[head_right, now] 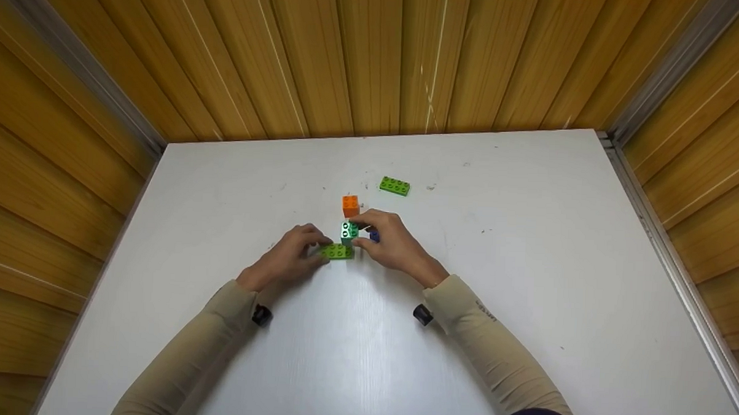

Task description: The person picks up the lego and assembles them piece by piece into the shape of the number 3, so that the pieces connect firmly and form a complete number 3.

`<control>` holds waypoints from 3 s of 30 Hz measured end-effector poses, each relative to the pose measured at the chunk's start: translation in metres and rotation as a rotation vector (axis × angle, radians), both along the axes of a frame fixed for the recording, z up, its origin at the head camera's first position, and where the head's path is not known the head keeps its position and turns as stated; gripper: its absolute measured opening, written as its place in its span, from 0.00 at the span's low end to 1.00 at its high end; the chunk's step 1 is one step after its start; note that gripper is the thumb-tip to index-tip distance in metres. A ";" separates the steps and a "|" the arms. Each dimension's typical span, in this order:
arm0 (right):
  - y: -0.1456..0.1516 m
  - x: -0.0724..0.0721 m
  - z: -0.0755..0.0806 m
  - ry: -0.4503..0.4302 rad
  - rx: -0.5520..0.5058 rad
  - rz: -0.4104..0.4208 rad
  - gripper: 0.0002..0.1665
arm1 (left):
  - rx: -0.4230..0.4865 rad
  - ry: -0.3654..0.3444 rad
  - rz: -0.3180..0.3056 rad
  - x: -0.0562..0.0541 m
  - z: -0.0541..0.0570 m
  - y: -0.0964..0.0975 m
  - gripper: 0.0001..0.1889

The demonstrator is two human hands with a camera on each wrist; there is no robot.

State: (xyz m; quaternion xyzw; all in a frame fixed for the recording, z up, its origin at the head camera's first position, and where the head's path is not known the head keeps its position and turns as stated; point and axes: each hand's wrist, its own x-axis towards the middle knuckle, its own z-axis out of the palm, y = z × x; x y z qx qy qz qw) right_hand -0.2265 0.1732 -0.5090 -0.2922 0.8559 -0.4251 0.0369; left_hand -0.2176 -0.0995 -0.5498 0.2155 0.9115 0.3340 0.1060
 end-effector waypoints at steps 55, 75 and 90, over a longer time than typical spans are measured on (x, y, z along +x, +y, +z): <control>-0.019 0.007 -0.025 -0.050 0.011 0.033 0.24 | 0.004 0.015 -0.021 -0.001 -0.002 -0.004 0.17; -0.022 0.004 -0.024 -0.048 0.046 0.034 0.23 | -0.002 -0.001 -0.003 0.001 0.001 -0.002 0.17; -0.020 0.001 -0.023 -0.041 0.025 0.041 0.22 | 0.006 -0.008 -0.008 0.000 -0.001 -0.002 0.18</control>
